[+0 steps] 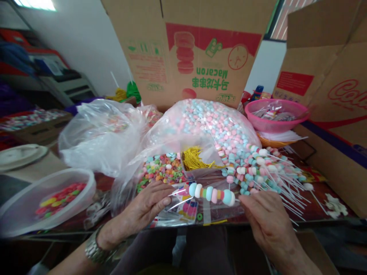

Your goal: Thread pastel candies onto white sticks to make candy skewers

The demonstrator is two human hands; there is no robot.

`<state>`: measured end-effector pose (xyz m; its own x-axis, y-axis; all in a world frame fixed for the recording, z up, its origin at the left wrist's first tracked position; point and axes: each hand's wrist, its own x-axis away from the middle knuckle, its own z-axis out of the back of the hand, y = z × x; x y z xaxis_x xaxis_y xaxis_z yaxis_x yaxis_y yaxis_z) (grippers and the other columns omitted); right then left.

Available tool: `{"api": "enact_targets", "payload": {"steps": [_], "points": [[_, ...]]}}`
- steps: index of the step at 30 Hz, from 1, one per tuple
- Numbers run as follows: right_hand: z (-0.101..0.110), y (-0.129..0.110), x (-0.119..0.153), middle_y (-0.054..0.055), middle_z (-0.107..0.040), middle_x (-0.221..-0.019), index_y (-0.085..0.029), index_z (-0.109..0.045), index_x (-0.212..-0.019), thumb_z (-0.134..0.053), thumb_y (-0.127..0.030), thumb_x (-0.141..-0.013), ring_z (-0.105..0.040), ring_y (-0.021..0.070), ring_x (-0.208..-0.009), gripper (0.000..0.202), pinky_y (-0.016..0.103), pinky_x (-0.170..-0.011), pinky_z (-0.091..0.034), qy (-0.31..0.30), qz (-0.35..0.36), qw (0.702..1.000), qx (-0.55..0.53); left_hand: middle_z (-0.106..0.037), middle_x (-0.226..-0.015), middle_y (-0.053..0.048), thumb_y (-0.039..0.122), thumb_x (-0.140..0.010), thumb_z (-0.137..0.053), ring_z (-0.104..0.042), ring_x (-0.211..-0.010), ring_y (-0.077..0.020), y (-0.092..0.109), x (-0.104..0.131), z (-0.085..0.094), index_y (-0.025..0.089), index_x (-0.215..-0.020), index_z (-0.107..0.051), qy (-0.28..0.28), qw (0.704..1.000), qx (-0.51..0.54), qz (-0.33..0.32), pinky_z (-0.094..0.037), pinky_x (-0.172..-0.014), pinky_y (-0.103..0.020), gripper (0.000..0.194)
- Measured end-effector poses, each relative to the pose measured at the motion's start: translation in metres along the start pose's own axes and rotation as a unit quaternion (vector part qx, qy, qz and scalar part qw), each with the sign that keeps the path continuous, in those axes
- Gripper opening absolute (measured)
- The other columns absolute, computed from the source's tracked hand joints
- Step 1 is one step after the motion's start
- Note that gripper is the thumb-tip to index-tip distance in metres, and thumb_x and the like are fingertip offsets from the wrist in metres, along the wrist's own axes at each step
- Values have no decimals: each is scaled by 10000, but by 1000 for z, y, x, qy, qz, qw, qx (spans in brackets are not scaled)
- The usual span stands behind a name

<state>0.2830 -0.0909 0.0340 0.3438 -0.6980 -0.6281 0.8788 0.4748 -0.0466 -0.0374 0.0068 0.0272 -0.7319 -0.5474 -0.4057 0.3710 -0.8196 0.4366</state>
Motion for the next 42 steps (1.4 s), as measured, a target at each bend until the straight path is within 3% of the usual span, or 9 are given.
{"api": "enact_targets", "payload": {"steps": [8,18,25,27,29,31,33,39,42], "points": [[10,0,0,64,-657,-786,-158,-630,-959,-489,-139,-872,-589,200,-767,167,338,-724,-424,5,3,1000,-10,-664,-995,-43,261,-960,-366,-588,-929,-163,7,-6,10,190,-1014,-607,-78,997,10,-27,-366,-946,-337,256],[5,-6,6,40,-656,-755,-197,-606,-980,-499,-108,-851,-579,195,-728,190,359,-723,-399,-15,16,999,-29,-675,-1024,-51,245,-944,-403,-585,-947,-179,5,-5,2,199,-1071,-611,-32,999,32,-3,-399,-903,-329,248],[-16,-19,8,30,-652,-767,-207,-625,-892,-495,-151,-869,-576,172,-717,143,310,-700,-417,-49,-56,989,-126,-678,-898,-67,312,-946,-380,-606,-836,-190,16,-26,2,197,-1062,-628,-118,992,-11,-32,-415,-817,-318,297],[-30,-29,13,30,-659,-796,-214,-636,-874,-497,-189,-877,-590,172,-755,141,289,-706,-442,-62,-127,971,-196,-673,-954,-76,377,-920,-432,-599,-863,-204,14,-30,2,216,-1078,-624,-95,995,-29,-32,-418,-827,-333,296],[-46,-41,20,26,-657,-807,-213,-645,-874,-490,-253,-890,-598,170,-766,160,264,-693,-462,-80,-223,930,-282,-642,-1082,-83,445,-848,-547,-567,-982,-238,9,-26,2,240,-1142,-583,30,999,-39,12,-398,-893,-378,360],[-60,-54,25,16,-641,-769,-203,-650,-872,-479,-327,-895,-589,162,-717,212,242,-643,-465,-80,-322,873,-357,-575,-1212,-82,456,-794,-622,-483,-1143,-258,6,-17,-1,265,-1239,-483,264,959,4,105,-349,-975,-413,504],[-73,-68,27,0,-593,-678,-189,-656,-853,-485,-394,-881,-547,150,-633,268,228,-572,-438,-70,-394,819,-412,-535,-1264,-67,458,-807,-608,-446,-1205,-237,5,-8,-6,291,-1285,-393,435,865,150,200,-356,-988,-398,550],[-92,-110,8,-32,-449,-569,-173,-639,-740,-521,-509,-823,-423,122,-558,366,221,-520,-345,-129,-423,726,-527,-689,-884,-54,521,-686,-703,-657,-824,-213,20,-21,-22,201,-1088,-538,290,620,657,317,-513,-750,-349,540],[-93,-127,-7,-50,-384,-549,-174,-591,-707,-521,-547,-807,-361,106,-522,392,210,-483,-303,-126,-429,692,-567,-600,-544,38,430,-664,-754,-589,-521,-126,27,-36,-27,171,-968,-596,308,586,677,321,-482,-554,-245,430]]}}
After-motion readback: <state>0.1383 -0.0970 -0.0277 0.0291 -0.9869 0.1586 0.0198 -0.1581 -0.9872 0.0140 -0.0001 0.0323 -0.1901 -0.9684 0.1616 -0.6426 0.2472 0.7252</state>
